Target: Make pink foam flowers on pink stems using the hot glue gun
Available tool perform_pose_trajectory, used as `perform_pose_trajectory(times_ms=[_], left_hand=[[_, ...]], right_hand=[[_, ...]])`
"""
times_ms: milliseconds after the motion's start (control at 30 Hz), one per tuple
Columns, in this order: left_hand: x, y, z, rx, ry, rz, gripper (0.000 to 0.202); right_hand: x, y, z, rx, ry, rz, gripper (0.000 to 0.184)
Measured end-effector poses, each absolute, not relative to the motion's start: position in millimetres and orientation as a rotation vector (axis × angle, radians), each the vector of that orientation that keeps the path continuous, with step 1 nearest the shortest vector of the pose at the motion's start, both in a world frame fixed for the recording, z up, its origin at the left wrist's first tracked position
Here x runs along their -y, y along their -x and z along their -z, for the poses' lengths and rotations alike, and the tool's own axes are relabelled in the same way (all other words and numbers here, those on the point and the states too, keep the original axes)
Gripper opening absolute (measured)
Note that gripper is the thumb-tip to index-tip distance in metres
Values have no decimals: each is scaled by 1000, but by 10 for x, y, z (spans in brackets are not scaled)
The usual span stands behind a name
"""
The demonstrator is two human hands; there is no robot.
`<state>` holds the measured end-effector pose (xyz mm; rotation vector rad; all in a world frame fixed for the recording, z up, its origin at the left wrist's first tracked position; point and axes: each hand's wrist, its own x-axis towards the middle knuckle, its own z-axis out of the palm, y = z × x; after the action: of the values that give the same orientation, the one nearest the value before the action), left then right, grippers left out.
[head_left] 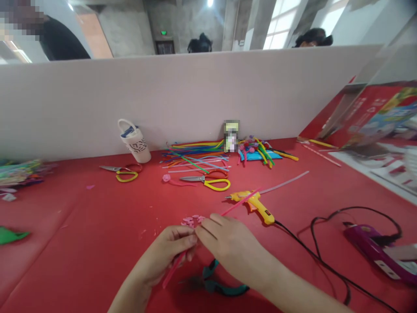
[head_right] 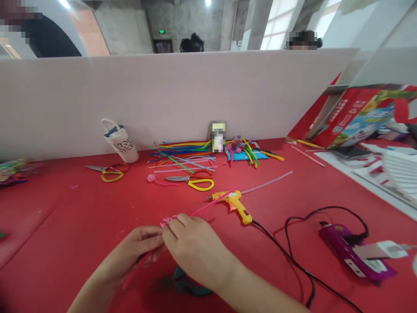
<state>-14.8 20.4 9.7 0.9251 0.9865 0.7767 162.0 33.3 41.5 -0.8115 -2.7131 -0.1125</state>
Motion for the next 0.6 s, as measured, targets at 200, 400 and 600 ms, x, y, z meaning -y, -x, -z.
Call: perform_pose_trajectory(times_ms=[200,400,600], left_hand=[[-247,233,-68,-994,-800,-752,14],[-270,215,8,-965,-692,-787,16],[-280,218,19,-931,-620,-795,17]], right_hand=[[-572,-1687,-363,2581,932,300,8],[-577,-1567,-247,2535,743,110,16],[-618,-1614,-207,2446,758,120,23]])
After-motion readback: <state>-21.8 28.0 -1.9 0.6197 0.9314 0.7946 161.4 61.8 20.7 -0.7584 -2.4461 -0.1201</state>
